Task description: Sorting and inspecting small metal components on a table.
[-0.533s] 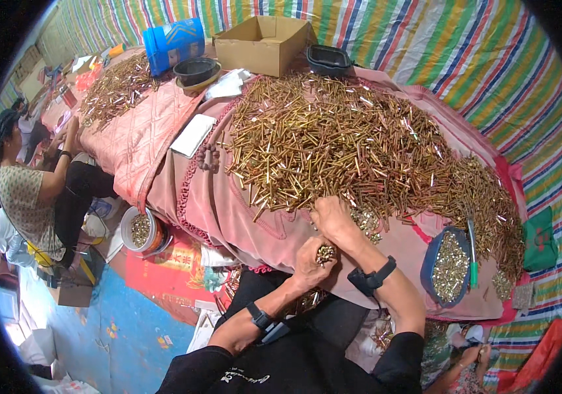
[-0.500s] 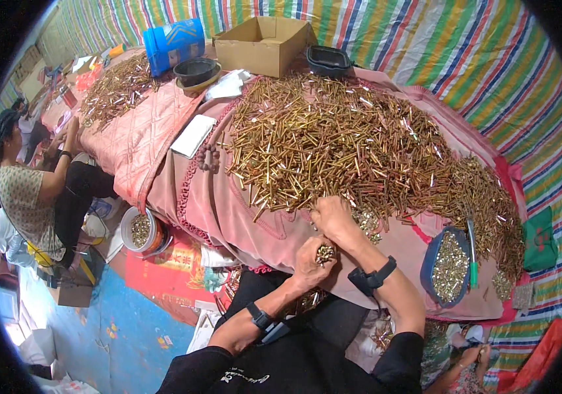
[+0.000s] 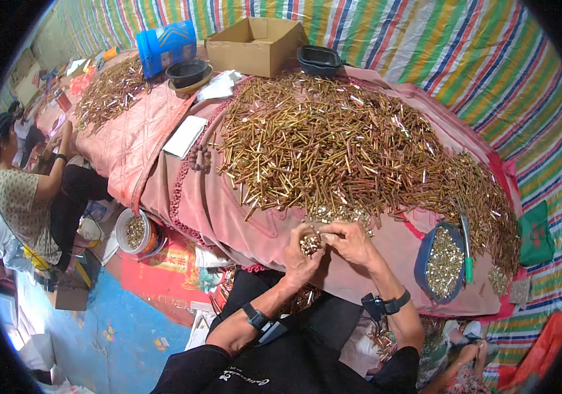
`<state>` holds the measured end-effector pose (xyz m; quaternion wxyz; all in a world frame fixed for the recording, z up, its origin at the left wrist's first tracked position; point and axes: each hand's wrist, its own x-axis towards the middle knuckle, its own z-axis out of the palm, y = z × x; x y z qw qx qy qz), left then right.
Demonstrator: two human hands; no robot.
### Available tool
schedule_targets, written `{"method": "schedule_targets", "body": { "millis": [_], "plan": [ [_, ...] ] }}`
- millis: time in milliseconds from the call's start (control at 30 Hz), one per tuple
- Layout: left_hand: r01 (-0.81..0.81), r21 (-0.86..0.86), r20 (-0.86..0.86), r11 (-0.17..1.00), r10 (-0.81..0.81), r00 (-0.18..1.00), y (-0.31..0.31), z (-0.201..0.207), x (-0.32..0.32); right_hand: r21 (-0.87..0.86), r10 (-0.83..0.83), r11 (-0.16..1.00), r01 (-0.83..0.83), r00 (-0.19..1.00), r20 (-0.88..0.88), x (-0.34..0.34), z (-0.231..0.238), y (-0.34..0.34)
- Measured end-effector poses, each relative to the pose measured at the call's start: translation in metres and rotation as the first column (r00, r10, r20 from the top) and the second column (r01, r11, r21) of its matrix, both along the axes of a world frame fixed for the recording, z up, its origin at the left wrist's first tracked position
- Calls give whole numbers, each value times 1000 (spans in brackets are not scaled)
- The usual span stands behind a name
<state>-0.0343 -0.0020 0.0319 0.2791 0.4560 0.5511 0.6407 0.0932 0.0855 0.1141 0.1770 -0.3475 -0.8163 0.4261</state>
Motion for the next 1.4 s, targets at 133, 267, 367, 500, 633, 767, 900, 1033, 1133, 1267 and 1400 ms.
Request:
{"method": "schedule_targets", "body": {
  "millis": [133, 267, 367, 500, 633, 767, 900, 1033, 1133, 1267, 1400],
  "plan": [
    [-70, 69, -31, 995, 72, 997, 0, 10, -1, -264, -175, 952, 156, 983, -51, 3, -11, 6],
    [47, -38, -75, 998, -50, 996, -1, -12, -5, -77, -379, 922, 379, 925, 14, -13, -9, 31],
    [79, 0, -107, 997, -78, 991, 3, -10, -1, 141, -430, 898, 418, 900, 71, -17, -20, 55],
    [128, 71, -171, 989, -114, 979, 3, -8, -8, 296, -452, 879, 374, 852, 265, -49, -14, 64],
    [196, 180, -270, 964, -143, 952, 6, -13, -14, 407, -465, 853, 327, 831, 305, -58, -16, 66],
    [223, 152, -217, 963, -188, 958, 5, -9, -11, 448, -461, 828, 336, 863, 205, -53, -26, 71],
    [237, 203, -159, 950, -206, 965, 4, -11, -11, 365, -463, 868, 335, 813, 354, -63, -19, 74],
    [272, 182, -138, 945, -249, 959, 3, -11, -13, 435, -479, 846, 308, 799, 364, -70, -20, 73],
    [206, 161, -150, 965, -182, 972, 3, -13, -10, 400, -460, 858, 321, 828, 322, -72, -18, 73],
    [231, 119, -126, 966, -216, 968, 3, -14, -11, 462, -410, 852, 248, 864, 293, -74, -22, 74],
    [187, 79, -90, 979, -180, 980, 5, -11, -8, 447, -399, 867, 220, 844, 359, -75, -28, 81]
  ]
}}
